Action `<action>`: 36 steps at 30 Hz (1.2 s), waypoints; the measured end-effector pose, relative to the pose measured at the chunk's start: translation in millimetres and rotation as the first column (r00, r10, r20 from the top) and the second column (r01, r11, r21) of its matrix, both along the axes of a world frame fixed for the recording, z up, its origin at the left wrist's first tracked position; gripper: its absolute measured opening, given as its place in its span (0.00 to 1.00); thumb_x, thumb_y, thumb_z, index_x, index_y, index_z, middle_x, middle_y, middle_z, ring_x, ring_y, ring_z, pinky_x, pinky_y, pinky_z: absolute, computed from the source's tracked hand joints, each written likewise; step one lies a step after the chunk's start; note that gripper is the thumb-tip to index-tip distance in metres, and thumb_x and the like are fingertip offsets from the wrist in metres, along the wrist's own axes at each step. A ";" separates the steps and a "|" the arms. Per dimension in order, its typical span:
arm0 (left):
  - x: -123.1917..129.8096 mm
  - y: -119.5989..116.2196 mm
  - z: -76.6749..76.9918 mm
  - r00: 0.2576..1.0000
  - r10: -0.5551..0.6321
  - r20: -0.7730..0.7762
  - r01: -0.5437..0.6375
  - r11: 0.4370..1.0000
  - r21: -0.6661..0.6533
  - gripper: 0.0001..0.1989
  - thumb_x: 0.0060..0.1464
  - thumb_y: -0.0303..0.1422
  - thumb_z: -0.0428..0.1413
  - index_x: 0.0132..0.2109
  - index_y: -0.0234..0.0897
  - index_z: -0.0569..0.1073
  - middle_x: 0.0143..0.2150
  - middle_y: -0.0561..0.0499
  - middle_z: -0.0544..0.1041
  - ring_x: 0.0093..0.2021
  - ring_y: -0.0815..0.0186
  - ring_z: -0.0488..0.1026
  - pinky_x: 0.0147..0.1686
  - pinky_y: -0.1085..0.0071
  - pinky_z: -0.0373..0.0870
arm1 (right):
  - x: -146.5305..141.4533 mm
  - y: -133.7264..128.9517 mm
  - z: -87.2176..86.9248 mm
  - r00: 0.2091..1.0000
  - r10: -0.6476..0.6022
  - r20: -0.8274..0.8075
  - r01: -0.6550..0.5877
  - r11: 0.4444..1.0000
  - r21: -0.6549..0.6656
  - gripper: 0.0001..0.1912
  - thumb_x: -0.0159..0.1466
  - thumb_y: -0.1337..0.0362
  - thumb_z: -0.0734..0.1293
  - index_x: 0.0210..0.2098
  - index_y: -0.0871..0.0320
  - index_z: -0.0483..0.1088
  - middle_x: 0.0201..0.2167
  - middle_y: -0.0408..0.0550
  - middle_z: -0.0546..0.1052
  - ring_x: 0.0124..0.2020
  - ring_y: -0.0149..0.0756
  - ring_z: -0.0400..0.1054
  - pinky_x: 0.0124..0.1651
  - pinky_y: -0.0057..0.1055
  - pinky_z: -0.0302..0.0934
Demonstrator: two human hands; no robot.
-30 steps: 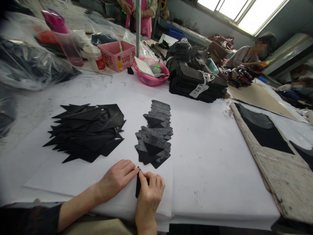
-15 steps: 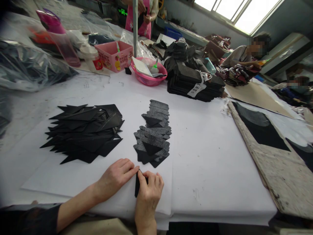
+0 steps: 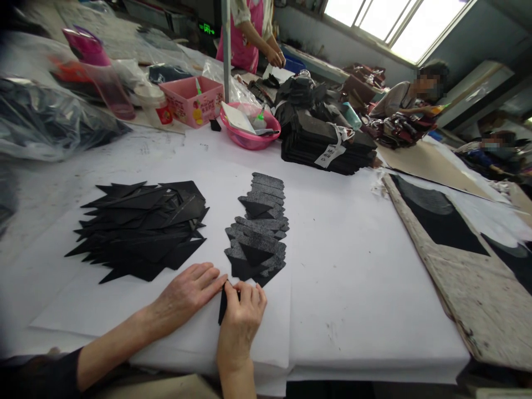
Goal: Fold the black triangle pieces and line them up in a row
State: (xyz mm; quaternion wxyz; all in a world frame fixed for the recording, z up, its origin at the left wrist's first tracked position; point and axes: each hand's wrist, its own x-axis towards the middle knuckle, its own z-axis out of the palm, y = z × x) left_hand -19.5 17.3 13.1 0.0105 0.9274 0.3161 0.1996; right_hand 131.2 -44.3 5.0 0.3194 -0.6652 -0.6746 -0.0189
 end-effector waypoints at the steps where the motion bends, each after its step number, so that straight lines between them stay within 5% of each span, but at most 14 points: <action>1: -1.5 1.4 -0.8 1.000 -0.017 0.025 0.017 1.000 0.004 0.12 0.66 0.21 0.47 0.52 0.26 0.70 0.48 0.40 0.71 0.50 0.52 0.67 0.46 0.56 0.73 | -2.2 2.1 -0.4 1.000 0.000 -0.005 0.000 1.000 0.001 0.11 0.69 0.69 0.62 0.42 0.53 0.76 0.35 0.46 0.74 0.40 0.37 0.65 0.58 0.43 0.55; 6: -1.2 2.3 -5.8 0.985 -0.083 0.152 0.083 0.997 0.001 0.13 0.69 0.24 0.43 0.51 0.26 0.71 0.48 0.42 0.72 0.50 0.57 0.69 0.50 0.61 0.72 | -1.7 3.0 -1.2 1.000 0.015 -0.023 -0.015 1.000 0.007 0.11 0.70 0.68 0.60 0.41 0.54 0.75 0.36 0.45 0.75 0.41 0.35 0.66 0.60 0.43 0.53; 19: -1.2 -1.3 -4.6 0.996 -0.080 0.043 0.077 0.995 0.070 0.14 0.67 0.23 0.46 0.54 0.29 0.72 0.50 0.42 0.74 0.51 0.55 0.70 0.48 0.59 0.71 | 38.3 -11.4 -1.0 0.978 0.208 0.013 -0.208 0.977 0.043 0.08 0.66 0.73 0.65 0.42 0.57 0.74 0.34 0.46 0.74 0.38 0.35 0.64 0.50 0.36 0.60; 23: -2.4 -3.5 -4.8 0.997 -0.079 0.017 0.078 0.994 0.077 0.14 0.67 0.23 0.45 0.54 0.29 0.71 0.52 0.41 0.73 0.52 0.54 0.70 0.50 0.58 0.70 | 36.2 -13.5 0.7 0.978 0.205 0.032 -0.206 0.978 0.025 0.09 0.67 0.73 0.64 0.44 0.58 0.74 0.35 0.48 0.73 0.38 0.35 0.63 0.43 0.32 0.61; 30: -0.9 -6.0 -6.3 0.998 -0.052 -0.026 0.054 0.994 0.090 0.13 0.65 0.22 0.49 0.55 0.28 0.71 0.54 0.41 0.71 0.56 0.53 0.68 0.54 0.57 0.68 | 33.5 -18.3 -1.2 0.984 0.173 0.049 -0.172 0.985 -0.010 0.10 0.68 0.72 0.63 0.46 0.59 0.74 0.38 0.50 0.73 0.41 0.36 0.64 0.46 0.34 0.62; 36: 2.0 -1.0 -4.8 0.984 -0.176 -0.003 0.175 0.981 0.088 0.12 0.66 0.21 0.48 0.54 0.28 0.71 0.50 0.43 0.74 0.54 0.58 0.69 0.56 0.59 0.68 | 33.6 -20.3 -1.3 0.986 0.160 0.040 -0.158 0.986 -0.046 0.12 0.68 0.72 0.63 0.46 0.56 0.75 0.38 0.49 0.74 0.41 0.36 0.66 0.46 0.34 0.61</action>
